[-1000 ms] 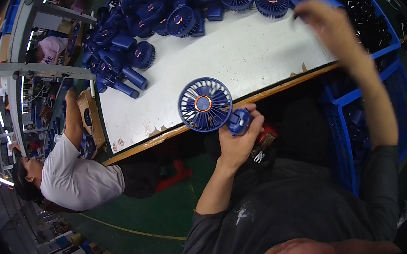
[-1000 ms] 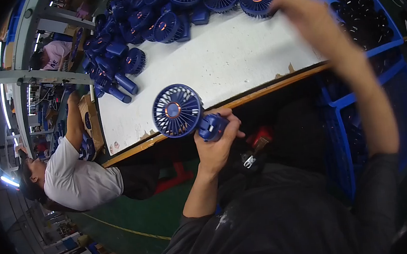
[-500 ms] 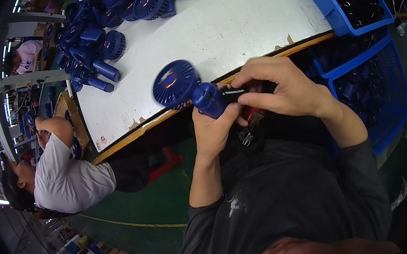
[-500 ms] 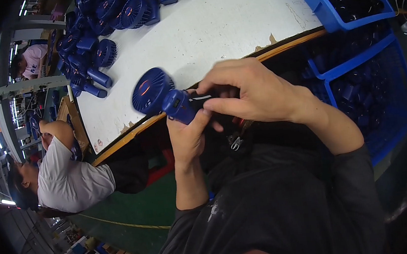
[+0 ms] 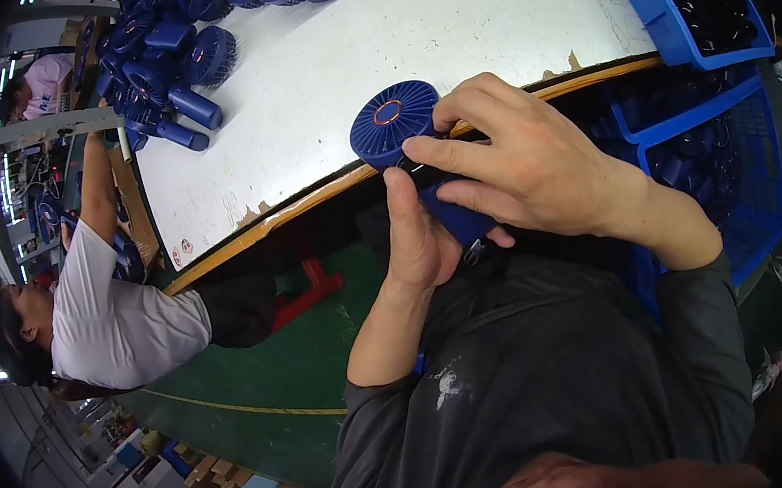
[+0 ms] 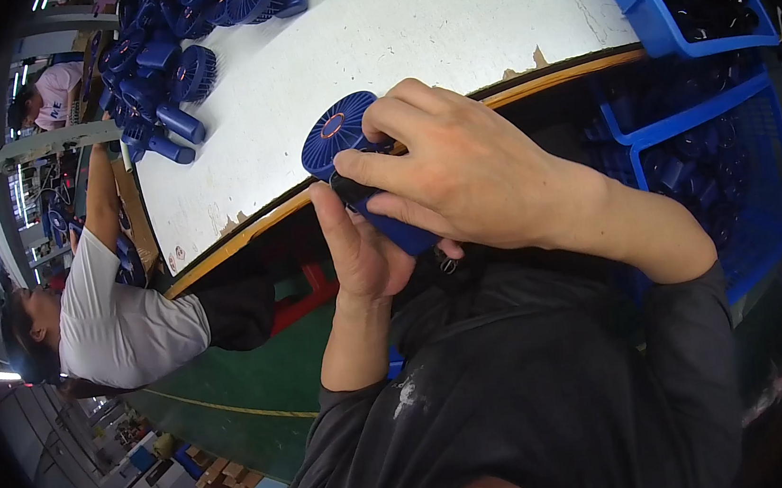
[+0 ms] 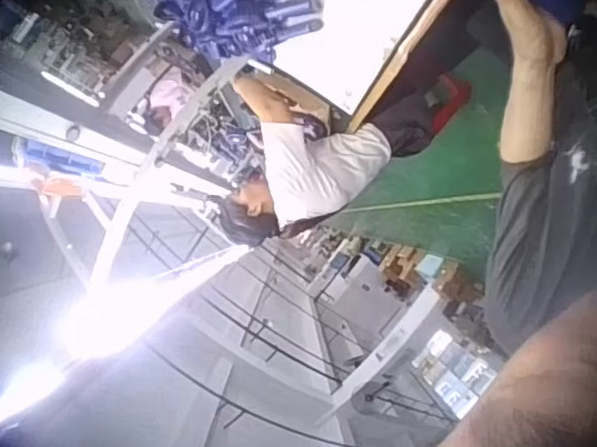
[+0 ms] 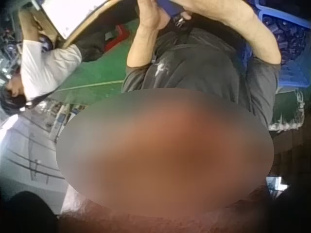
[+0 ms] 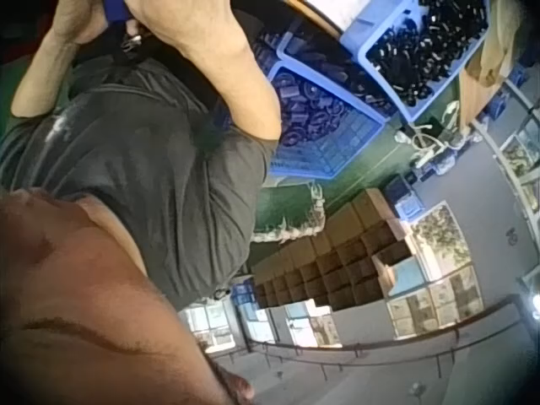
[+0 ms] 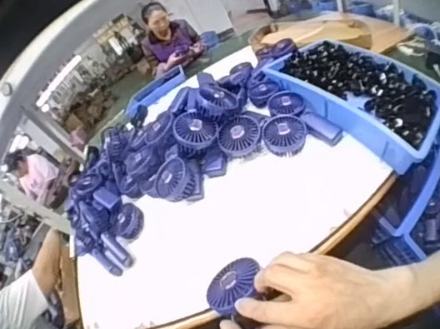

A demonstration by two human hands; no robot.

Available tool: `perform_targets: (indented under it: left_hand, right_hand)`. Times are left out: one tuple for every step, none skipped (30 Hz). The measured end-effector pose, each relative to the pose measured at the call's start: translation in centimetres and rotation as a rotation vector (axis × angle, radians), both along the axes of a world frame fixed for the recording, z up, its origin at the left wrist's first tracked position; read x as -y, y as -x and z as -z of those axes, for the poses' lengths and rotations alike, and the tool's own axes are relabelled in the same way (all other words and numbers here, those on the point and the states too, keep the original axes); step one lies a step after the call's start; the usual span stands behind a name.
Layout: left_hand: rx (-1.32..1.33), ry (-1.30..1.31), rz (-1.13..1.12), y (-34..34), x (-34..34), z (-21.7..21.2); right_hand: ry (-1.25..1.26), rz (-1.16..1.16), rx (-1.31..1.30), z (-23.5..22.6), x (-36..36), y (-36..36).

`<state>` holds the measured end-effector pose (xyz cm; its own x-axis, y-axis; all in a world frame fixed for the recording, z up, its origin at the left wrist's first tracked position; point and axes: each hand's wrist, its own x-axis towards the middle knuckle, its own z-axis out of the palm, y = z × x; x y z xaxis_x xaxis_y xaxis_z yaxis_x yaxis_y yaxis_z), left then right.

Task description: The person assembles portable fans by attaching various plastic components by hand.

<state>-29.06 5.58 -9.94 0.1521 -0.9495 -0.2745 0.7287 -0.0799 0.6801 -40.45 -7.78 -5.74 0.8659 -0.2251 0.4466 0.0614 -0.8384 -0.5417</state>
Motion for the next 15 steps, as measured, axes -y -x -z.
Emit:
perform_targets:
  left_hand:
    - [-0.191,0.157,0.023,-0.2,0.4,0.1]
    - [-0.196,0.155,0.022,0.2,0.5,-0.1]
    - [-0.038,0.055,-0.086,1.0,0.7,-0.6]
    - [0.122,-0.046,-0.195,1.4,1.0,-1.0]
    - [0.120,-0.049,-0.198,1.4,1.0,-1.0]
    - [0.024,0.002,-0.173,1.3,1.0,-1.0]
    - [-0.070,0.054,-0.148,1.2,1.0,-1.0]
    - [-0.070,0.053,-0.152,1.3,0.9,-0.7]
    - [-0.103,0.041,-0.185,1.4,0.7,-0.2]
    - [-0.140,0.030,-0.212,1.5,0.6,0.1]
    - [-0.104,0.007,-0.209,1.5,0.6,0.2]
    - [-0.105,0.006,-0.208,1.5,0.6,0.2]
    - [-0.106,-0.009,-0.234,1.6,0.5,0.1]
    - [-0.108,-0.024,-0.260,1.7,0.5,0.0]
    - [-0.107,-0.024,-0.260,1.8,0.5,-0.1]
  right_hand:
    - [0.006,0.038,-0.020,-0.1,-0.3,0.2]
    - [0.004,0.038,-0.026,-0.1,-0.6,0.3]
    - [-0.022,0.071,-0.029,-0.1,-1.0,0.3]
    - [-0.047,0.102,-0.030,0.0,-1.2,0.3]
    - [-0.050,0.099,-0.033,-0.1,-1.4,0.4]
    - [-0.065,0.112,-0.048,-0.2,-1.6,0.5]
    - [-0.079,0.126,-0.062,-0.3,-1.8,0.6]
    - [-0.080,0.122,-0.062,-0.3,-2.0,0.7]
    - [-0.100,0.124,-0.067,-0.3,-2.2,0.8]
    - [-0.117,0.132,-0.075,-0.2,-2.4,0.9]
    - [-0.117,0.133,-0.076,-0.1,-2.6,1.0]
    - [-0.118,0.142,-0.063,-0.1,-2.7,1.0]
    - [-0.119,0.148,-0.048,0.0,-2.8,1.1]
    - [-0.119,0.147,-0.047,0.0,-2.8,1.1]
    - [-0.130,0.138,-0.060,0.1,-2.9,1.2]
